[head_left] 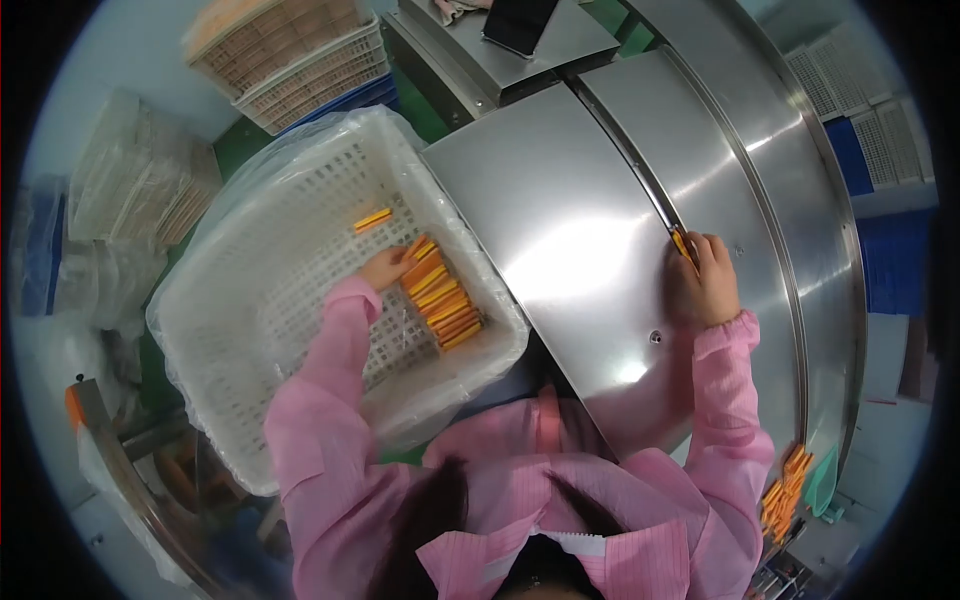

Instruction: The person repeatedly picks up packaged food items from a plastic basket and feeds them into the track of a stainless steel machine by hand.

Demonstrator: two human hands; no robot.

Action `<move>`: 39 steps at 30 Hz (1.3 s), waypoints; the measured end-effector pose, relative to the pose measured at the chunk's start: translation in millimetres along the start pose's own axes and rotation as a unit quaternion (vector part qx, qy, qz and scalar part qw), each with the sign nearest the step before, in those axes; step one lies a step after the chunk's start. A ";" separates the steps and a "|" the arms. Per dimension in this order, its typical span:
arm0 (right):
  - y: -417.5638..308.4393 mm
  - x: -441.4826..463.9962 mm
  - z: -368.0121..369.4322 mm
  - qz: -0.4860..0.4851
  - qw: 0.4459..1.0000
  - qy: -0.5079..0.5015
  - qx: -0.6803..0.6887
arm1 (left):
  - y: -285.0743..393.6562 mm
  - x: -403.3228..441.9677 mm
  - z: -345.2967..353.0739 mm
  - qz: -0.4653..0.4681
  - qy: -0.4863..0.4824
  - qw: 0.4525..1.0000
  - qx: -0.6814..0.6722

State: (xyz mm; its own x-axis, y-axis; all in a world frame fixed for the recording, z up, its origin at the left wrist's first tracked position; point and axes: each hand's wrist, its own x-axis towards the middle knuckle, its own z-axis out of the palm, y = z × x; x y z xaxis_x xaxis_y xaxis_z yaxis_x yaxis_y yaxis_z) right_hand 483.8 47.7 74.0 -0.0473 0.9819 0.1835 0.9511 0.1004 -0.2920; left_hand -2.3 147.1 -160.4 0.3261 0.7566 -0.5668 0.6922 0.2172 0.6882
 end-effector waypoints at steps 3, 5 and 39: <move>3.8 -7.1 0.0 0.022 1.000 -0.009 0.013 | 3.9 -6.7 7.3 0.036 0.025 0.998 -0.044; 3.6 -9.1 1.5 0.031 0.999 -0.011 0.022 | 13.0 -15.8 8.9 0.060 0.073 0.995 0.014; -29.4 -15.4 -16.1 -0.007 0.997 0.013 0.080 | 69.3 -88.5 -28.3 0.124 0.225 0.961 0.105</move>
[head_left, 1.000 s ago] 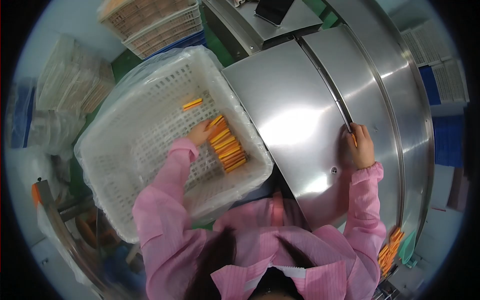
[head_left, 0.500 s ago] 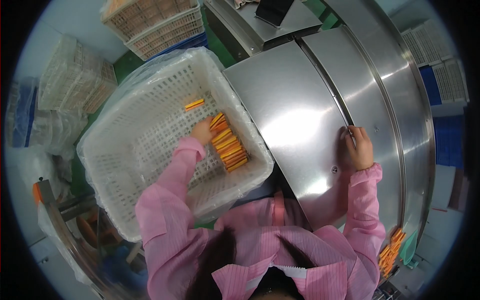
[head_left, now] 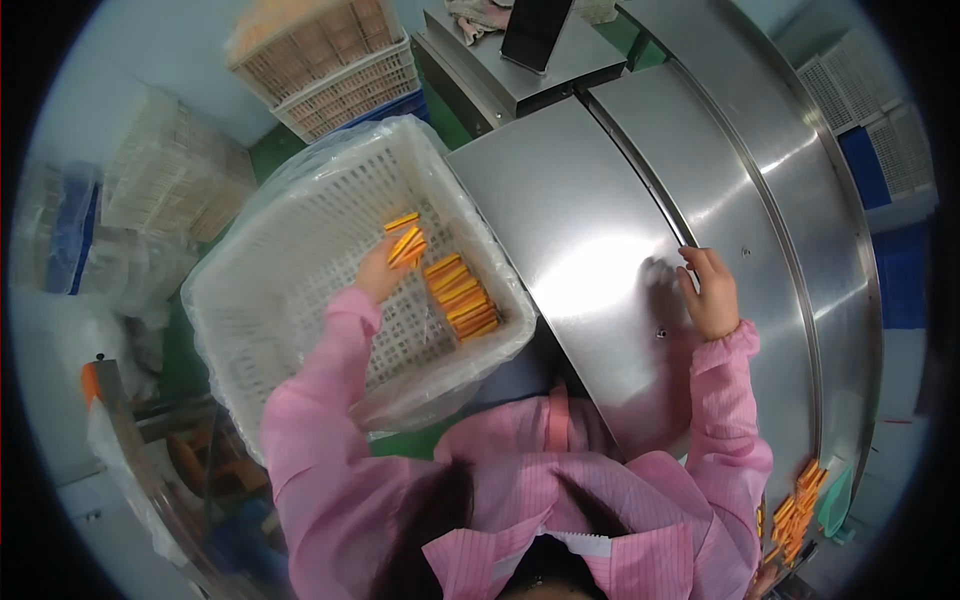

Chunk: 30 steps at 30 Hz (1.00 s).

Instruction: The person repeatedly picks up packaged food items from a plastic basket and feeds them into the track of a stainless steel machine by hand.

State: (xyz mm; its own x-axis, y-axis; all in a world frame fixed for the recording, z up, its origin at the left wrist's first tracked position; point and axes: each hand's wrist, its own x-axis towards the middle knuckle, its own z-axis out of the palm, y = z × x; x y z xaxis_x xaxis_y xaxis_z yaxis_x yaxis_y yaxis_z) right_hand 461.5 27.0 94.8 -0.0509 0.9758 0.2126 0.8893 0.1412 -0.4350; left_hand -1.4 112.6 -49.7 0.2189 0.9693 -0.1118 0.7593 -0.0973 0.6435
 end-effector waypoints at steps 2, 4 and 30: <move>-17.0 2.9 -5.7 -0.014 1.000 0.000 0.018 | 42.4 -16.7 -40.0 -0.003 0.031 0.999 -0.041; -53.1 7.0 -14.5 -0.092 0.991 -0.011 0.099 | 107.1 -31.7 -73.0 0.044 0.011 0.998 -0.036; 55.6 12.0 7.7 0.132 0.989 0.021 -0.063 | -82.5 76.3 4.6 -0.137 0.025 0.980 0.142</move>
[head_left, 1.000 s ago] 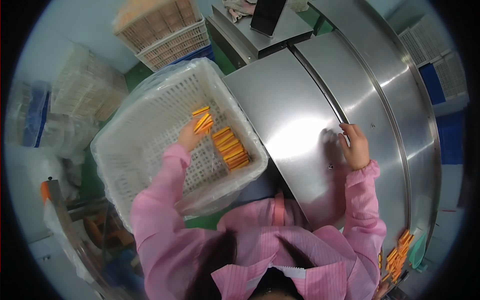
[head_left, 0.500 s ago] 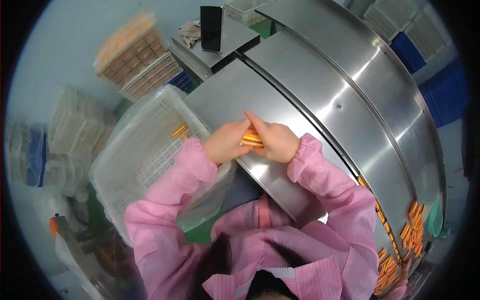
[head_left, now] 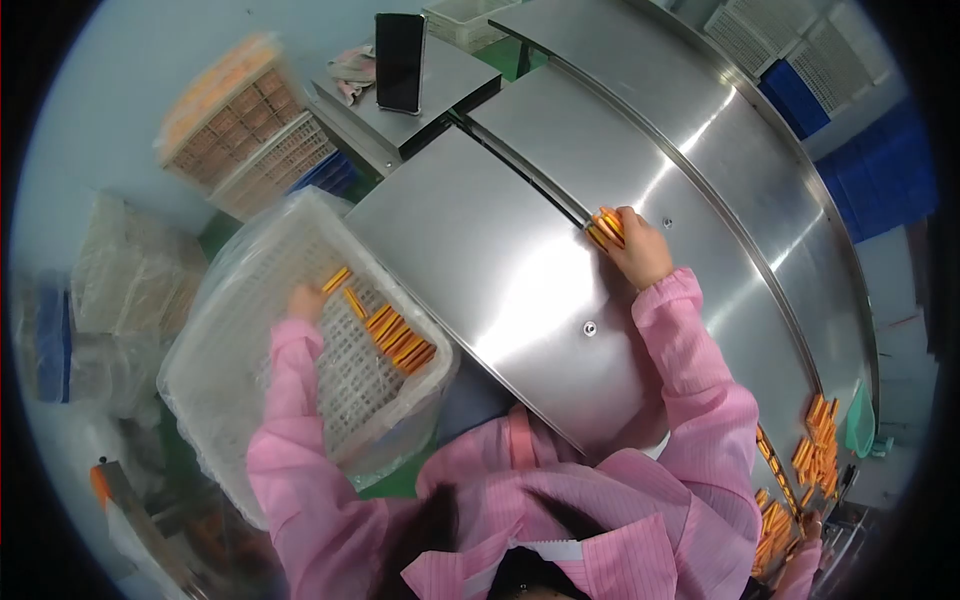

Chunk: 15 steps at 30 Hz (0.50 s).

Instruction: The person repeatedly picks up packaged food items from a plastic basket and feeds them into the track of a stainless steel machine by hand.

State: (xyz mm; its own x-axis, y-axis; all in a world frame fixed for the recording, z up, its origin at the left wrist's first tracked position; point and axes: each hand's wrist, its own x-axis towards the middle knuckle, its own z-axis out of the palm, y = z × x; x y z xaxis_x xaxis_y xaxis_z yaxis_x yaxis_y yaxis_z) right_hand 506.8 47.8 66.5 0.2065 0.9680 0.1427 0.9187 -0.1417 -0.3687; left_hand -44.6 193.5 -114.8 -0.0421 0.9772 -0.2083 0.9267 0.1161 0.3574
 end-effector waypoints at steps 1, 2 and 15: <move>-3.6 1.0 -1.4 0.003 1.000 -0.001 -0.007 | -5.0 -3.3 9.7 -0.020 -0.035 0.999 -0.002; -10.4 2.2 -3.7 0.022 1.000 -0.021 -0.001 | -8.7 -4.7 19.3 -0.039 -0.070 0.997 -0.004; -26.5 -11.9 2.1 -0.008 1.000 0.004 -0.028 | 46.1 -13.4 54.0 -0.131 -0.026 0.991 -0.011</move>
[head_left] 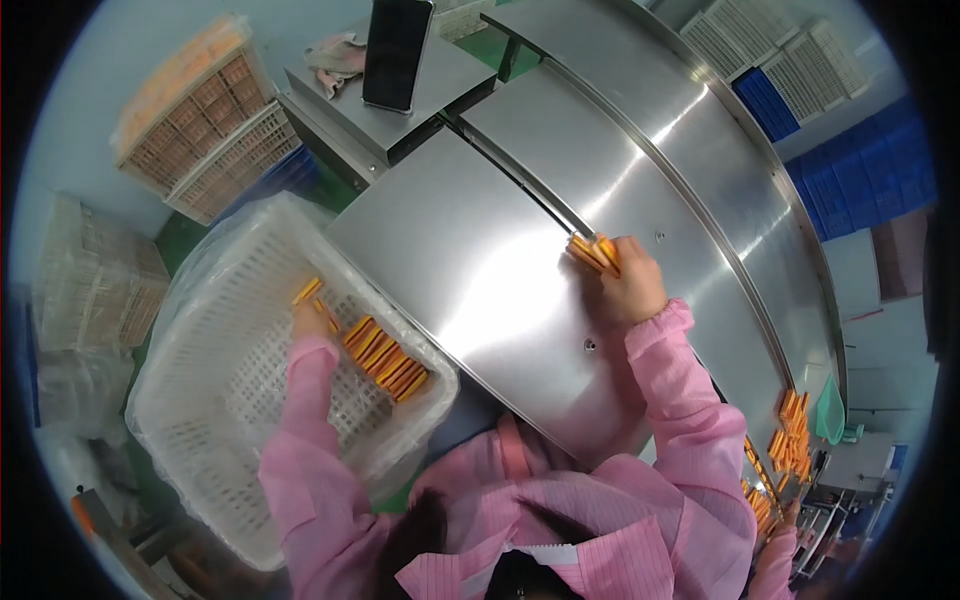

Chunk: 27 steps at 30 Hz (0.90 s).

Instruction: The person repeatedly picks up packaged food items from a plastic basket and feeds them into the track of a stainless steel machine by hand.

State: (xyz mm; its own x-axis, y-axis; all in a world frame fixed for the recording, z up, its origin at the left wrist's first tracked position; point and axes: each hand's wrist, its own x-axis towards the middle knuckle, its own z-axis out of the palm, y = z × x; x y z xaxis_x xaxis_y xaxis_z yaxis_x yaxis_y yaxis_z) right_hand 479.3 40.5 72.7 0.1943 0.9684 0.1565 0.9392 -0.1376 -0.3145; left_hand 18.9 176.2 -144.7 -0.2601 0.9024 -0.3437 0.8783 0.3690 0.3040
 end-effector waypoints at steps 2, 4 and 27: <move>1.7 6.1 -11.2 0.040 0.999 0.006 0.019 | 9.1 -6.1 -2.7 -0.010 0.007 1.000 -0.015; 7.0 12.5 -13.9 0.082 0.996 0.013 0.039 | 11.0 -8.1 1.2 -0.018 0.014 0.999 -0.030; 4.8 30.0 13.7 0.024 0.999 -0.028 0.002 | -16.2 2.4 12.8 0.115 0.081 0.990 -0.017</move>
State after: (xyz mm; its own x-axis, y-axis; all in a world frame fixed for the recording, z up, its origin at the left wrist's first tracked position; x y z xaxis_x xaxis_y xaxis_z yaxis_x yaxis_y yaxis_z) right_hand 485.7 71.7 63.0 0.2222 0.9710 0.0879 0.9280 -0.1830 -0.3245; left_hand 9.2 169.6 -161.7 -0.1175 0.9864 -0.1148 0.9089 0.1534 0.3878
